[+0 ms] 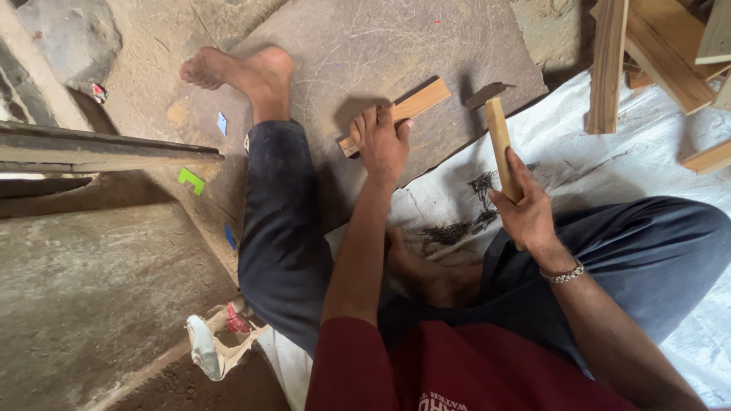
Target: The person sits on the floor and repeatedly hammers nails into small wooden planks. They pick up each plank, position a nail, and strike it with a hammer before setting the finished piece aside.
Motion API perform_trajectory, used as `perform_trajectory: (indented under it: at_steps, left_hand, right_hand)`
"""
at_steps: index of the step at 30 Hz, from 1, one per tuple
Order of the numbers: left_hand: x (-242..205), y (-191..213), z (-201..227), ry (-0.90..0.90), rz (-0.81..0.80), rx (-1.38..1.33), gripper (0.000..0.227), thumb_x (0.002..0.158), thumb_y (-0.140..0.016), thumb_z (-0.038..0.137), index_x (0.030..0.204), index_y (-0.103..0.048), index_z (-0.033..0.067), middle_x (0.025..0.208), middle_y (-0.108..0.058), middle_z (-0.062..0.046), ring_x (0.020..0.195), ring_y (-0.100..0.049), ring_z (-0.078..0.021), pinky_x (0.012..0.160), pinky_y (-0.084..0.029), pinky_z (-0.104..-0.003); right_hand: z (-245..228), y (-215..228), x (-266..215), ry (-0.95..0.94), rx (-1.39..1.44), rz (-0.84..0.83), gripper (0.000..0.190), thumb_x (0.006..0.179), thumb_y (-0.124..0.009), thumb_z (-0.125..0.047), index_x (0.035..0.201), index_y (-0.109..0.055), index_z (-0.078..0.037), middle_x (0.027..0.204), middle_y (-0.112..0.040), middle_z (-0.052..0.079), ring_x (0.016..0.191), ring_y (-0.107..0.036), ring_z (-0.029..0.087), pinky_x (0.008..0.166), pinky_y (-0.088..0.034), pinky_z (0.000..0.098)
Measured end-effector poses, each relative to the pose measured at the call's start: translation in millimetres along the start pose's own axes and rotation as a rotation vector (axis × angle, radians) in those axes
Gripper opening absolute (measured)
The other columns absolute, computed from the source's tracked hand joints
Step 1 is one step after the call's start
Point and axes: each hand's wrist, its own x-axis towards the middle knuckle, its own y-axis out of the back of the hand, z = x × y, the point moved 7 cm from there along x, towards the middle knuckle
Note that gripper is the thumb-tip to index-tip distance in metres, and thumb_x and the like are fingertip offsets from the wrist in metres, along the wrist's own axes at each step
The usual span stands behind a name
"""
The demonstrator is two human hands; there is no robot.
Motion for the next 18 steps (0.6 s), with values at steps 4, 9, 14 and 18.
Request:
perform_trajectory:
  at_steps: [4,9,14,18]
  left_hand:
    - [-41.0,5.5,46.0,-0.18,-0.061,-0.123,0.039,0.087,-0.074,0.039,0.112,-0.071,0.0089,0.122,-0.059,-0.019,0.108,-0.059,-0.0376,0.095,-0.046,-0.058]
    - [-144.3,-3.1,104.6,-0.232,-0.554,-0.48,0.024,0.085,-0.065,0.015,0.107,-0.068,0.0071,0.103,-0.065,-0.015,0.102,-0.062,-0.0359,0.087,-0.05,-0.048]
    - [-168.8,-19.9,117.4,-0.289,-0.426,-0.429,0.029,0.082,-0.065,0.016,0.108,-0.067,0.0033,0.108,-0.064,-0.017,0.102,-0.06,-0.0375,0.09,-0.048,-0.05]
    - [-166.4,-36.1,117.4,-0.234,-0.504,-0.405,0.012,0.083,-0.067,0.017,0.09,-0.07,0.0074,0.101,-0.067,-0.011,0.105,-0.064,-0.034,0.091,-0.049,-0.048]
  right_hand:
    - [-7.2,3.4,-1.2,0.081,-0.088,0.037,0.079,0.092,-0.076,-0.014,0.161,-0.038,-0.013,0.15,-0.056,0.022,0.129,-0.062,0.034,0.102,-0.055,0.0404]
    - [-34.7,3.6,13.6,0.107,-0.201,0.058,0.076,0.091,-0.077,-0.014,0.159,-0.043,-0.014,0.139,-0.065,0.022,0.116,-0.069,0.038,0.095,-0.057,0.0445]
    - [-52.5,-11.9,35.4,0.082,-0.335,0.014,0.075,0.09,-0.076,-0.014,0.159,-0.046,-0.018,0.133,-0.067,0.021,0.114,-0.068,0.041,0.097,-0.056,0.0472]
    - [-55.8,-10.4,34.0,0.117,-0.287,-0.016,0.077,0.086,-0.078,-0.013,0.157,-0.046,-0.018,0.146,-0.061,0.019,0.116,-0.065,0.041,0.098,-0.053,0.0474]
